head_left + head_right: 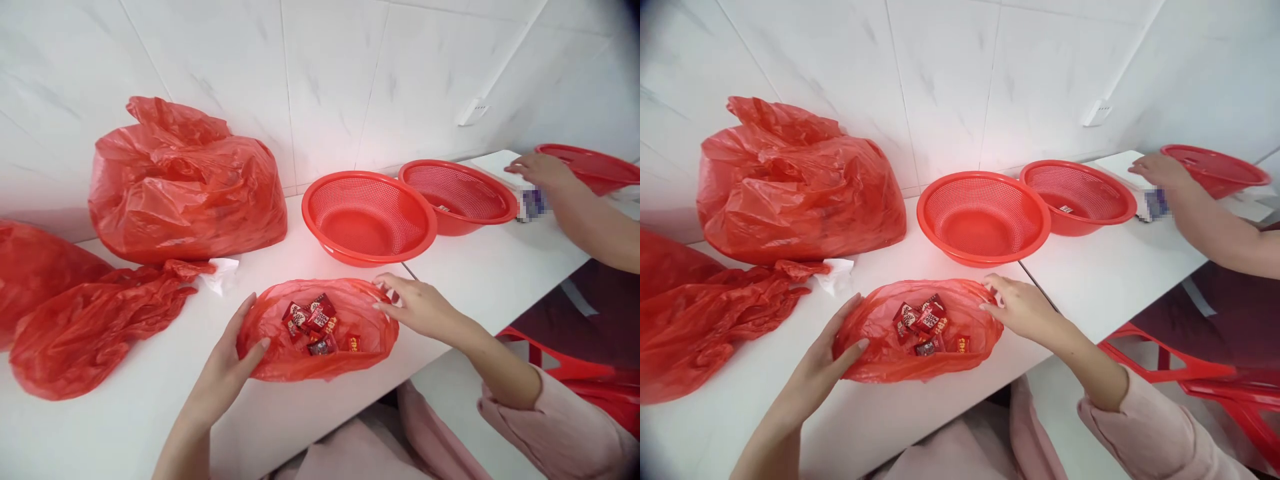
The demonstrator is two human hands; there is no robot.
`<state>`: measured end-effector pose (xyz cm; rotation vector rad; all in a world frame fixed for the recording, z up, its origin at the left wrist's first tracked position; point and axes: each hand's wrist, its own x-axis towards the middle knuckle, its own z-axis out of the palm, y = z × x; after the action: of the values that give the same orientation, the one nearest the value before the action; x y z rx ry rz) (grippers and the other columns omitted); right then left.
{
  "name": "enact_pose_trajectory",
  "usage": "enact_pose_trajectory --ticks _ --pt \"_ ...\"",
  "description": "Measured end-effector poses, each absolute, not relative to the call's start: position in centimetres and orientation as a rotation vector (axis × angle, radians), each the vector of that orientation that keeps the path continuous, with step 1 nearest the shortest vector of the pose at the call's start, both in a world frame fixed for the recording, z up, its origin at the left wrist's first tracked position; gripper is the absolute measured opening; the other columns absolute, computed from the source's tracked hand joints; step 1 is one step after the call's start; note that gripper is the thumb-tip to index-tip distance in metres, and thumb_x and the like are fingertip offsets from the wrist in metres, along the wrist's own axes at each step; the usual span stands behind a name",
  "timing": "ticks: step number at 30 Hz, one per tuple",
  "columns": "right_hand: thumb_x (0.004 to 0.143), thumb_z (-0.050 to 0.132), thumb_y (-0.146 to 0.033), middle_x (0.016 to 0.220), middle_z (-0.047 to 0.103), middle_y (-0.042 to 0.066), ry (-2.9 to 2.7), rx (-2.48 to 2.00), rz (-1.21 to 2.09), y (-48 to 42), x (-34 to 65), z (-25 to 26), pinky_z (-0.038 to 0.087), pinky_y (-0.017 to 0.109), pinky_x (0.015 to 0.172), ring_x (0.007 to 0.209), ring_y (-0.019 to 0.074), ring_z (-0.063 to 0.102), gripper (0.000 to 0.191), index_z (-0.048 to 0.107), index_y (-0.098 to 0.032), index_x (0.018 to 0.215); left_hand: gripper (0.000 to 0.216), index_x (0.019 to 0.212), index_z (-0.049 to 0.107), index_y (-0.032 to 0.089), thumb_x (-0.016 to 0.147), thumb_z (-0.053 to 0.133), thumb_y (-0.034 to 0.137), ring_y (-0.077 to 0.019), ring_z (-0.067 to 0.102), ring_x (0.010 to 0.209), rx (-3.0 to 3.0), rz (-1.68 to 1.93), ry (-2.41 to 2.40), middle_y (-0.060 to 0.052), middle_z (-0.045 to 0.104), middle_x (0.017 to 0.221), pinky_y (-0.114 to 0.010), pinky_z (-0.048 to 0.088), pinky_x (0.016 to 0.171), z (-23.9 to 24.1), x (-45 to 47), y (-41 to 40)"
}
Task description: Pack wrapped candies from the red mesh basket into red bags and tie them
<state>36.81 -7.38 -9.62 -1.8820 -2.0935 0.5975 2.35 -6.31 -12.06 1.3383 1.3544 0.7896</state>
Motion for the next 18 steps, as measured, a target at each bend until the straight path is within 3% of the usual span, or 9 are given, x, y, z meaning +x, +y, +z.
enact_pose_trajectory --ticks 3,5,7,10,14,18 --pt "0.090 0.051 -0.039 0.077 0.063 0.001 -1.950 -1.835 0.883 -8.3 37.5 -10.2 0.048 0.036 0.066 0.068 0.0191 0.058 0.015 0.057 -0.025 0.092 0.073 0.146 0.034 0.035 0.081 0.063 0.052 -0.0289 0.056 0.116 1.371 0.689 1.548 -0.005 0.044 0.147 -0.039 0.048 0.093 -12.1 1.3 -7.6" --pt "0.091 0.050 -0.040 0.073 0.059 0.000 -1.851 -1.705 0.982 -8.5 37.6 -9.7 0.048 0.033 0.063 0.066 0.0171 0.055 0.019 0.056 -0.024 0.083 0.061 0.135 0.047 0.029 0.082 0.061 0.055 -0.0259 0.062 0.099 1.347 0.637 1.583 -0.008 0.060 0.125 -0.036 0.052 0.083 -12.1 0.6 -8.1" --pt "0.090 0.053 -0.042 0.074 0.058 0.000 -1.771 -1.589 1.067 -8.4 37.5 -8.5 0.049 0.032 0.062 0.067 0.0162 0.055 0.022 0.056 -0.023 0.081 0.045 0.112 0.060 0.024 0.079 0.064 0.056 -0.0215 0.062 0.083 1.343 0.646 1.579 -0.005 0.066 0.094 -0.030 0.052 0.071 -11.9 -0.1 -8.2" --pt "0.087 0.058 -0.045 0.071 0.058 0.000 -1.707 -1.489 1.104 -7.8 37.4 -5.8 0.049 0.030 0.059 0.065 0.0151 0.056 0.024 0.058 -0.022 0.082 0.034 0.074 0.057 0.021 0.073 0.072 0.052 -0.0123 0.048 0.057 1.380 0.740 1.542 0.002 0.052 0.062 -0.021 0.041 0.051 -10.4 -1.0 -8.0" --pt "0.083 0.066 -0.044 0.064 0.057 -0.002 -1.686 -1.414 0.734 -6.5 36.7 -1.2 0.041 0.026 0.051 0.056 0.0118 0.051 0.022 0.061 -0.022 0.082 0.036 0.066 0.054 0.020 0.065 0.081 0.044 -0.0070 0.034 0.048 1.361 0.892 1.484 0.006 0.042 0.054 -0.017 0.029 0.043 -5.2 -1.9 -7.4" --pt "0.084 0.067 -0.040 0.060 0.055 -0.004 -1.657 -1.274 0.664 -5.5 35.3 2.5 0.035 0.025 0.045 0.050 0.0105 0.048 0.018 0.058 -0.024 0.086 0.029 0.071 0.066 0.022 0.060 0.084 0.042 -0.0109 0.048 0.055 1.263 1.236 1.366 0.003 0.057 0.058 -0.020 0.039 0.047 0.2 -1.4 -6.7"
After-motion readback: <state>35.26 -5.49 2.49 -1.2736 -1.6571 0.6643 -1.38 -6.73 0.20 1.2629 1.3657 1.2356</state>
